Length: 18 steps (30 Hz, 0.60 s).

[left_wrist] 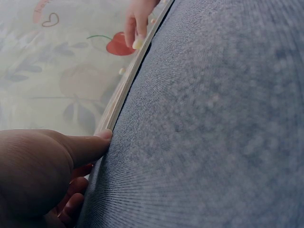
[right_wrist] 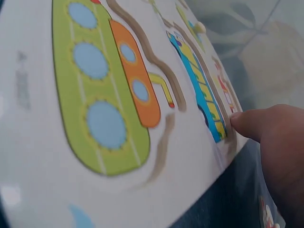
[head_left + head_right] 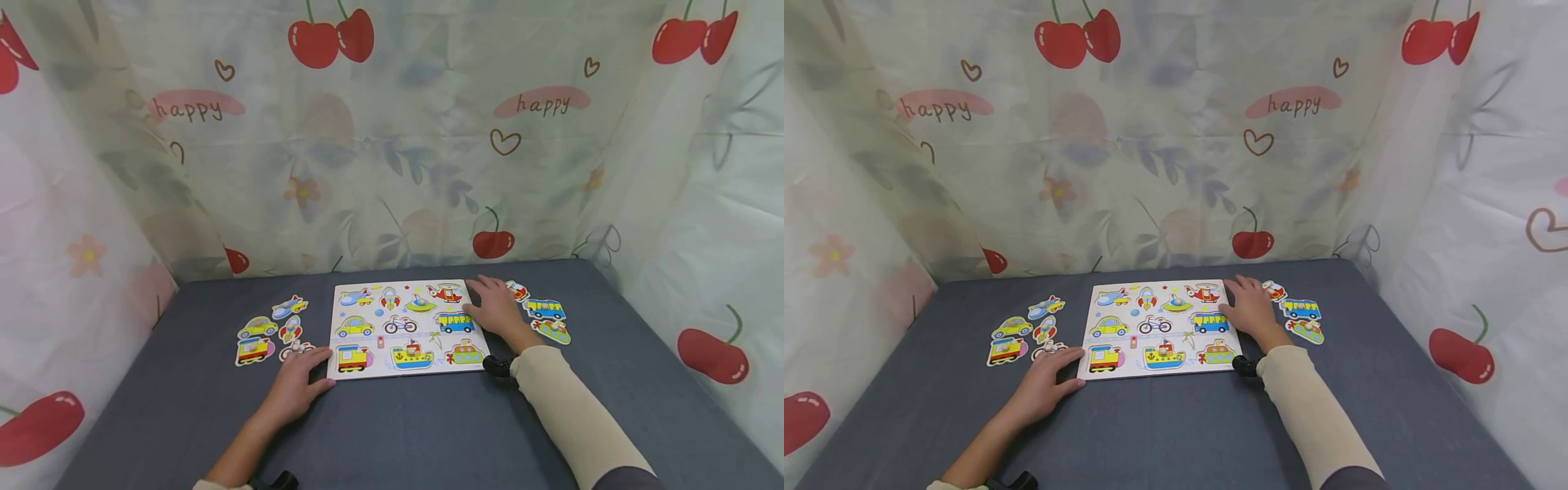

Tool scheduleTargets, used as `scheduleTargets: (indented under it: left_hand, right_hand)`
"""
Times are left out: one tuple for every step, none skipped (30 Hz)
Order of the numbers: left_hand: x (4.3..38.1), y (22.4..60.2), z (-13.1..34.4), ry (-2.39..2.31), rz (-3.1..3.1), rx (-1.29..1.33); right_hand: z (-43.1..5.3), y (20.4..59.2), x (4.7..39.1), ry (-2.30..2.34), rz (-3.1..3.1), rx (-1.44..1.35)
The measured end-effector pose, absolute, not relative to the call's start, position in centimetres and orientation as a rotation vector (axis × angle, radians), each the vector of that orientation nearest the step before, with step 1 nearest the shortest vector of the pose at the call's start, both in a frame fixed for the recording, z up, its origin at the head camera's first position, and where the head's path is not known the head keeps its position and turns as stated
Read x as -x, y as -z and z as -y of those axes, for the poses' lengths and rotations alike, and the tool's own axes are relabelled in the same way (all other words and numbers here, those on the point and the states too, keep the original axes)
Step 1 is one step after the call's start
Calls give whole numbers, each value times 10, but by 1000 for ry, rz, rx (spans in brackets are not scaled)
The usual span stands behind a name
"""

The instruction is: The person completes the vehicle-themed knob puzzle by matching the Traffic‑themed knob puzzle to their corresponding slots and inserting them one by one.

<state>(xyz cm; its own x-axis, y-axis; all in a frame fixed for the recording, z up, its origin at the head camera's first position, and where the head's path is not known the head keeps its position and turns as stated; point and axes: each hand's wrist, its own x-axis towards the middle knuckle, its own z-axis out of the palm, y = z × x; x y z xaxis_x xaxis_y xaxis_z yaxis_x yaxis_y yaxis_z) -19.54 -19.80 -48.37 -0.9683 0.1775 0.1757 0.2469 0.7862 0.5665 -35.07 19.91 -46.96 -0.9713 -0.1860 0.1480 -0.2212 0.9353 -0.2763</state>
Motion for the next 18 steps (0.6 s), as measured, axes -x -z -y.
scheduleTargets:
  left_hand:
    - [196,484,198,931,2864,338]
    - [196,484,198,931,2869,333]
    - [196,484,198,931,2873,328]
    - [196,484,198,932,2877,323]
    - [196,484,198,933,2878,321]
    - [196,485,198,932,2878,321]
    - [196,484,198,932,2875,324]
    - [196,485,198,933,2875,324]
    - [196,485,198,927,2870,333]
    - [196,485,198,928,2868,334]
    - [196,485,198,926,2865,338]
    - [196,485,198,926,2863,340]
    - [196,485,198,925,2858,344]
    - [196,485,198,925,2857,343]
    - [196,485,198,925,2853,345]
    - [196,485,198,931,2854,340]
    - [196,485,198,931,2852,341]
    - [196,485,198,931,2851,344]
  right_hand:
    - [-201,470,351,-438,2980,-296]
    - [-203,471,352,-432,2987,-279]
    - [-205,471,352,-429,2993,-263]
    - [-206,471,353,-423,2996,-250]
    - [-208,471,353,-426,2998,-235]
    - [-209,471,353,-427,2997,-221]
    - [-211,471,353,-429,2996,-209]
    - [-213,471,353,-434,2995,-200]
    - [-214,471,353,-436,2993,-193]
    - [-216,472,354,-434,2991,-187]
    - [-218,472,354,-439,2991,-180]
    - [-219,472,354,-436,2993,-175]
    - [-221,472,354,-438,2997,-170]
    - [-222,473,354,-436,3002,-163]
    - [-224,473,354,-429,3006,-156]
    - [-225,473,354,-427,3011,-148]
    - [-227,474,354,-423,3015,-138]
    - [-228,474,355,-416,3018,-129]
